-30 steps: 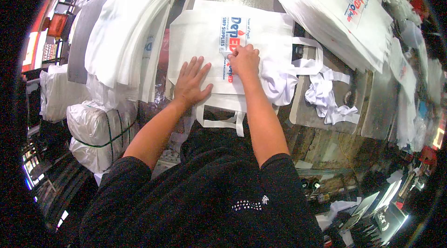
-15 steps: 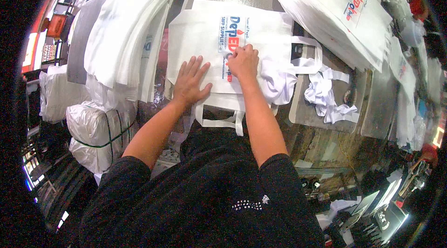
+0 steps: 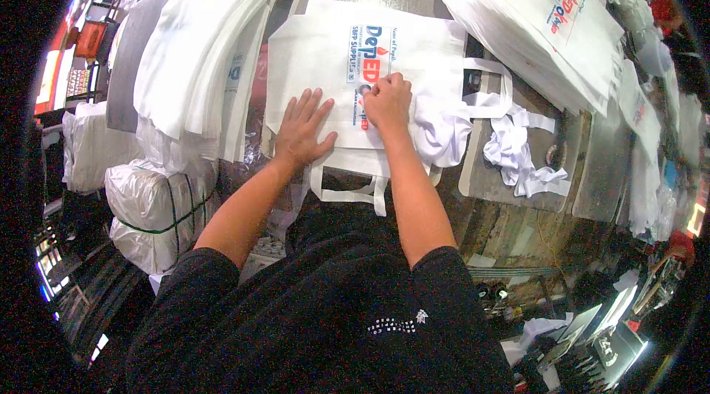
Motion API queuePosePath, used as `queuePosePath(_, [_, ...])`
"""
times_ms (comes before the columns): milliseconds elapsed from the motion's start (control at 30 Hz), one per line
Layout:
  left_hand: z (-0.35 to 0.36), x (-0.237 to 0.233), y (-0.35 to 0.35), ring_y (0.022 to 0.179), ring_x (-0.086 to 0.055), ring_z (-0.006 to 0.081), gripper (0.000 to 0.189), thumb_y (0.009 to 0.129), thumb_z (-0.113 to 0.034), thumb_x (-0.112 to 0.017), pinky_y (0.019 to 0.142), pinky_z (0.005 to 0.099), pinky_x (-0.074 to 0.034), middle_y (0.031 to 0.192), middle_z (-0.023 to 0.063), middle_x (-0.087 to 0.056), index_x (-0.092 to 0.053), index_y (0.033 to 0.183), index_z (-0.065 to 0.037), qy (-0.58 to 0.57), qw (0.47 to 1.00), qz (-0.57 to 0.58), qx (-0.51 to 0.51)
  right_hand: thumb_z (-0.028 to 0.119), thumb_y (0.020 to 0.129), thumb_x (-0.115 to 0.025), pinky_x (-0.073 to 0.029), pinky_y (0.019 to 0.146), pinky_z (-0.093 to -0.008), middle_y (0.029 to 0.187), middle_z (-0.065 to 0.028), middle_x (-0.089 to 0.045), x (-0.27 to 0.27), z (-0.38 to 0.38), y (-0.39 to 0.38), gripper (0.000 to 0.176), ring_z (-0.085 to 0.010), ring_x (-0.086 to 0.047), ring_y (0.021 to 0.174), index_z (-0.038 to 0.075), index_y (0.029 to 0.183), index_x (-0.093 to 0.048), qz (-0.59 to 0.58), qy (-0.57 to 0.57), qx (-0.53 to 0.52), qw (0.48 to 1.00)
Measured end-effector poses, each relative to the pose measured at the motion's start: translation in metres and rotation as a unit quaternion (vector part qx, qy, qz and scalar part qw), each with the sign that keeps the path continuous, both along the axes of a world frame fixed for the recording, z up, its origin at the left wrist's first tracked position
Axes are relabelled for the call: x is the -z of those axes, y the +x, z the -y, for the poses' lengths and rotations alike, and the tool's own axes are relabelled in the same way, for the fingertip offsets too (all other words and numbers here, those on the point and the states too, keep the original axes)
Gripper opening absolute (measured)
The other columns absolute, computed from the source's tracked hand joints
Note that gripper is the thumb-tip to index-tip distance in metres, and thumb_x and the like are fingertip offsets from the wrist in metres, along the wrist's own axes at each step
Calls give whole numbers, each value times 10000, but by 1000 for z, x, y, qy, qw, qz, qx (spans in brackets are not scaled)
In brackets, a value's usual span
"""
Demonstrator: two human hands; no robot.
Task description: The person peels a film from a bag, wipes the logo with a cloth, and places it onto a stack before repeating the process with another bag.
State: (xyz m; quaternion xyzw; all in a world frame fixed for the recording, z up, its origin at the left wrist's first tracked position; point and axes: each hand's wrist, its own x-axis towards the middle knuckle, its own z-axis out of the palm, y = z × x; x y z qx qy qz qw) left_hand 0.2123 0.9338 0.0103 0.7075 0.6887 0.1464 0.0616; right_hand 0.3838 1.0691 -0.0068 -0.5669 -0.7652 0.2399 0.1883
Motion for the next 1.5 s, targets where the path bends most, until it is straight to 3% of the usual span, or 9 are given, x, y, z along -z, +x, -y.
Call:
queuePosePath(400, [-1,1,0,1420,-339,321,667,807,-414,-648,1174,499,-230,1510,148,-399,-500,1411,-172,2,1000,-5,3,212,840,-622,-436,831,-512,1052,-129,-610,-17,8,-4,172,-340,-558,1004,79,935,-675,75,40,-65,994])
queuePosePath(700, [-1,2,-1,1422,-332,332,667,818,-417,-644,1173,503,-228,1513,154,-393,-489,1418,-173,-1,1000,2,4,80,821,-567,-449,787,-485,988,-132,-669,-46,0,-21,262,-345,-667,870,73,1081,-599,100,-88,-116,984])
queuePosePath(1067, [-5,-8,-10,1456,-229,397,682,862,-378,-613,1177,550,-180,1568,194,-279,-408,1475,-159,-67,996,53,38,287,894,-589,-459,781,-490,1024,-167,-592,-17,19,-32,352,-339,-624,881,48,1152,-606,54,59,-51,995])
queuePosePath(1133, [-16,-22,-17,1464,-198,411,685,876,-365,-606,1182,541,-170,1579,206,-247,-386,1490,-154,-195,975,96,50,321,901,-589,-455,784,-484,1014,-158,-594,-17,19,-28,371,-337,-620,888,67,1171,-612,53,49,-51,996])
queuePosePath(1200, [-41,-40,-25,1428,-290,397,610,889,-293,-592,1165,504,-247,1529,225,-336,-435,1450,-112,-213,971,70,80,354,909,-590,-452,788,-479,1004,-150,-595,-17,20,-23,389,-336,-616,894,85,1189,-618,56,33,-53,996])
queuePosePath(1267, [-90,-58,-38,1355,-412,365,484,890,-170,-577,1126,455,-334,1435,221,-465,-522,1359,-64,-393,907,122,85,326,920,-581,-446,787,-474,980,-142,-592,-19,21,-22,357,-323,-609,883,92,1185,-629,31,41,-66,997])
queuePosePath(1300, [-103,-67,-34,1265,-509,346,394,877,-68,-554,1078,437,-396,1336,205,-561,-584,1268,-41,-238,956,158,73,326,920,-581,-446,787,-474,980,-142,-592,-17,21,-22,357,-323,-609,883,92,1185,-629,33,41,-62,997])
queuePosePath(1400, [-158,-21,-52,1267,-520,306,385,864,-76,-597,1080,430,-392,1352,101,-578,-613,1248,-72,-6,929,1,369,294,927,-574,-441,789,-468,958,-135,-588,-13,22,-21,336,-309,-604,872,92,1189,-627,43,38,-72,996])
queuePosePath(1500, [-191,-2,-75,1223,-533,253,302,858,-130,-632,1034,411,-415,1297,10,-606,-658,1159,-123,-85,890,129,428,274,916,-589,-437,788,-461,941,-116,-586,-15,21,-21,310,-295,-599,850,96,1165,-638,36,49,-57,997])
